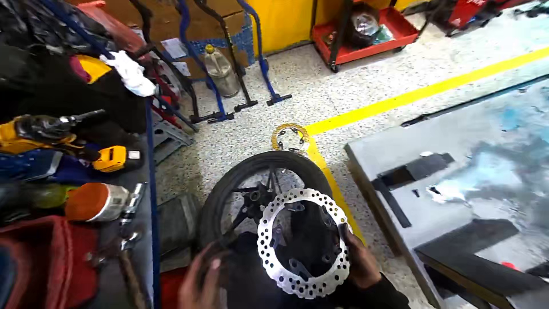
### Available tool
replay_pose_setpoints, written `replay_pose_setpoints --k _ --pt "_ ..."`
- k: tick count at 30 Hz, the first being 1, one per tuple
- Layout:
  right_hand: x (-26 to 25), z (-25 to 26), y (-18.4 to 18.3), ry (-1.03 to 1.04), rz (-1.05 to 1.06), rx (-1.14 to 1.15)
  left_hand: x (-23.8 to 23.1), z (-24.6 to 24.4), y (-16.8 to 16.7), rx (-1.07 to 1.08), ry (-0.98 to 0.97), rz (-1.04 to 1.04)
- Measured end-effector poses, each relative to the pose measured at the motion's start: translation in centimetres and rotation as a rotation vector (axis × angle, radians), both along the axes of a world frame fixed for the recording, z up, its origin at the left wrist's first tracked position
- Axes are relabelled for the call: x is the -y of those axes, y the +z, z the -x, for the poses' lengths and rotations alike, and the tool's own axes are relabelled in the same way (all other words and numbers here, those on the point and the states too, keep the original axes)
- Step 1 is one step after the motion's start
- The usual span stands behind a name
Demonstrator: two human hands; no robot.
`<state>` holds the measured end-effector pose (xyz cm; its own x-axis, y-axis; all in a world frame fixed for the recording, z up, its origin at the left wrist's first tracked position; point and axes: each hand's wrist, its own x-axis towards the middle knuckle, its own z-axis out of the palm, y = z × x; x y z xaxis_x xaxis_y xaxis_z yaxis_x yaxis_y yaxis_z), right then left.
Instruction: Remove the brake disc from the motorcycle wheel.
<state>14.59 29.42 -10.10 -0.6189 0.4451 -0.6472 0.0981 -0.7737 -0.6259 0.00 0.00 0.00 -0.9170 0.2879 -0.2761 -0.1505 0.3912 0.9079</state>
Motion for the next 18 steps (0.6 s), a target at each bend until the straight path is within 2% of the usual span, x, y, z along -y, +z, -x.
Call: replay_pose_setpoints --k 2,5,9,11,14,18 --pt "0.8 4.9 -0.1 0.055 0.015 0.072 -2.5 3.5 -4.0 0.116 0.081 0.023" --pt "1.5 12.4 -1.8 0.203 -0.101 0.227 -4.7 9.0 -10.5 0.064 0.153 0.11" --pt "-0.6 19.3 -6.2 0.66 -0.359 0.425 -5.0 14.9 -17.8 0.137 0.198 0.23" --pt "-1.6 21.5 -7.7 0.857 -0.438 0.519 -5.3 16.7 -20.2 0.213 0.213 0.267" --pt "-2.4 23.1 -8.7 1.03 -0.472 0.549 -5.6 18.6 -23.0 0.245 0.198 0.292" --pt "-1.7 23.0 -8.8 1.143 -0.296 0.599 -5.7 20.4 -25.9 0.228 0.175 0.292"
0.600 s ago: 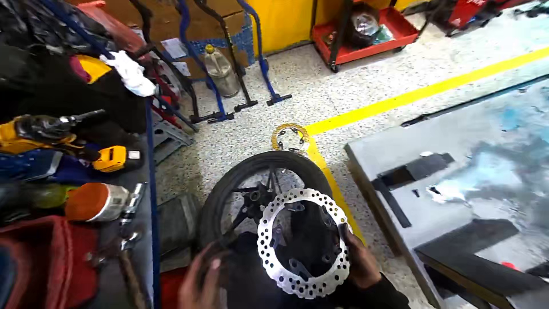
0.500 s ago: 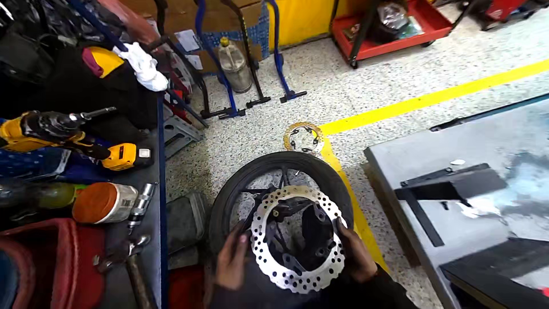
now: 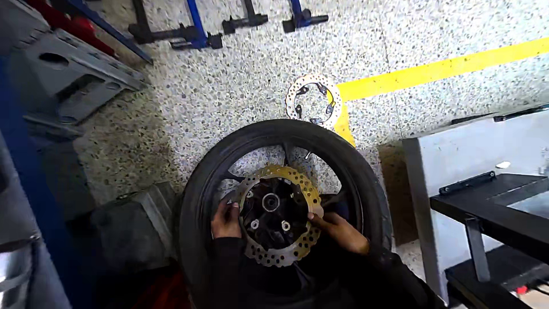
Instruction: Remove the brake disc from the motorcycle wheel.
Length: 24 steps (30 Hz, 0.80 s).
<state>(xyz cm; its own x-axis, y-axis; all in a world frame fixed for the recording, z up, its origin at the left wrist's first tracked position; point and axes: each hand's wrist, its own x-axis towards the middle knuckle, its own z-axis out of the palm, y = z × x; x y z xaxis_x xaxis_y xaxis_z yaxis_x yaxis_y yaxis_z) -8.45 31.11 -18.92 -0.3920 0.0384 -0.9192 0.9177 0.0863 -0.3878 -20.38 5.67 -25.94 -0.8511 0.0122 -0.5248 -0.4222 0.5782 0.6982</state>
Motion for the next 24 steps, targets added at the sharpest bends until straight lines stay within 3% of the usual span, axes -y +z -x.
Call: replay_pose_setpoints --k 3,9,13,24 --pt "0.6 -0.4 -0.6 -0.085 0.026 -0.012 -0.2 0.3 -1.2 -0.081 0.029 -0.022" --pt "0.7 0.4 -0.1 -0.202 -0.012 -0.133 -0.8 1.4 0.5 -0.108 0.082 -0.055" --pt "1.5 0.1 -1.1 -0.23 0.014 -0.097 -0.5 2.2 -1.4 -0.089 0.032 -0.061" --pt "3.6 -0.2 -1.5 -0.346 0.012 -0.073 -0.5 3.8 -2.2 -0.059 -0.136 0.057"
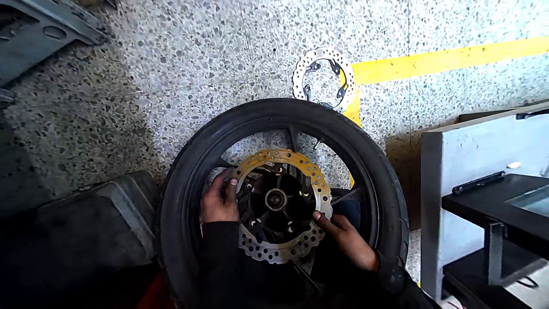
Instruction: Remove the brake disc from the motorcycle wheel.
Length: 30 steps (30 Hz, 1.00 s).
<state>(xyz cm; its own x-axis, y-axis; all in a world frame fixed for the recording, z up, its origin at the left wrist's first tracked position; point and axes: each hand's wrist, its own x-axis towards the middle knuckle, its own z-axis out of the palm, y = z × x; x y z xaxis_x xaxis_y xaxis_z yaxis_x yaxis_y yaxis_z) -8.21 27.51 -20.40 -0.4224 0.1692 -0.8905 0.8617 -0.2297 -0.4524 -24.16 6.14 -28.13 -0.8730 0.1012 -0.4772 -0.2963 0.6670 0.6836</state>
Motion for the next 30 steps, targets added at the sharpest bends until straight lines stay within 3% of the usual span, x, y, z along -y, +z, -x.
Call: replay_pose_setpoints --k 9,11,15,16,18,21,24,30 --pt "-1.1 0.2 -0.5 0.062 -0.022 0.049 -0.3 -1.3 0.4 0.001 0.106 -0.018" --pt "-1.3 0.2 -0.3 0.154 -0.068 0.057 -0.2 -1.3 0.4 0.002 0.106 -0.024" --pt "-3.0 0.7 2.8 0.697 -0.543 0.198 0.0 -1.2 0.3 -0.019 0.09 -0.057" --pt "-3.3 0.9 3.8 0.723 -0.695 0.146 0.1 -1.1 0.1 -0.029 0.089 -0.063" --pt "-4.4 2.3 5.6 0.69 -0.805 -0.039 0.5 -1.2 -0.3 -0.043 0.085 -0.108" --pt "-4.2 6.7 6.0 0.656 -0.6 -0.364 1.0 -1.0 -0.6 -0.038 0.036 -0.152" --pt "-1.0 11.3 2.7 0.678 -0.277 -0.518 1.1 -1.0 -0.7 -0.023 0.03 -0.118" --pt "4.0 15.1 -4.0 0.897 -0.436 -0.617 1.2 -1.0 -1.1 -0.022 0.049 -0.145"
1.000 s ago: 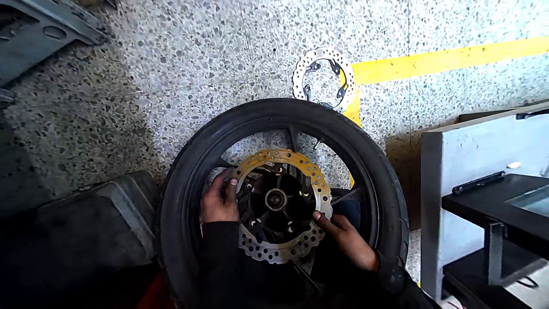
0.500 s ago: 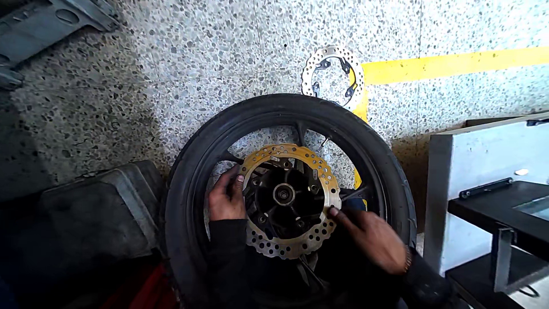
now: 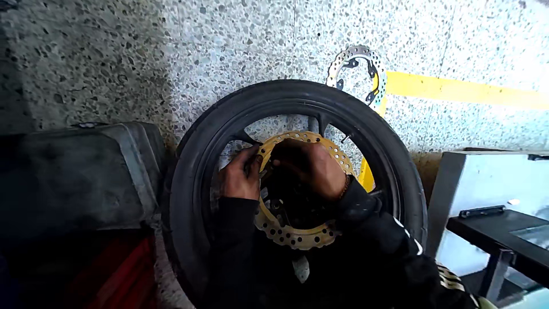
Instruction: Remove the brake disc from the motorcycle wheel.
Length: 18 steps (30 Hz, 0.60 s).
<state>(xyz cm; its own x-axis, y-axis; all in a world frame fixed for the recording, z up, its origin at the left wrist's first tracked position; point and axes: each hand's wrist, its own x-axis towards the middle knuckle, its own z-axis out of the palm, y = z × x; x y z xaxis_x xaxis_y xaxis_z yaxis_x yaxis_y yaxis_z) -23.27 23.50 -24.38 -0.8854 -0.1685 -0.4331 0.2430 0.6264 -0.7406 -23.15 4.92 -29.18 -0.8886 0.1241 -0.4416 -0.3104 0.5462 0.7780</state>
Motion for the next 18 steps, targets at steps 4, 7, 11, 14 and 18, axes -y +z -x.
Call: replay_pose_setpoints --k 4,7,11,14,18 --pt "0.4 -0.5 -1.3 -0.008 0.021 -0.076 0.2 0.1 -0.1 0.007 -0.015 0.009" --pt "0.9 -0.7 -1.6 0.02 -0.057 -0.132 0.2 0.2 0.0 0.02 -0.016 0.007" --pt "1.5 -1.0 -2.5 0.071 -0.196 -0.185 0.2 0.3 0.2 0.048 -0.015 -0.001" --pt "1.5 -1.4 -3.2 0.06 -0.214 -0.289 0.3 0.3 0.0 0.05 -0.009 -0.004" --pt "1.3 -1.9 -2.6 0.134 -0.252 -0.305 0.3 0.2 -0.1 0.055 -0.007 -0.004"
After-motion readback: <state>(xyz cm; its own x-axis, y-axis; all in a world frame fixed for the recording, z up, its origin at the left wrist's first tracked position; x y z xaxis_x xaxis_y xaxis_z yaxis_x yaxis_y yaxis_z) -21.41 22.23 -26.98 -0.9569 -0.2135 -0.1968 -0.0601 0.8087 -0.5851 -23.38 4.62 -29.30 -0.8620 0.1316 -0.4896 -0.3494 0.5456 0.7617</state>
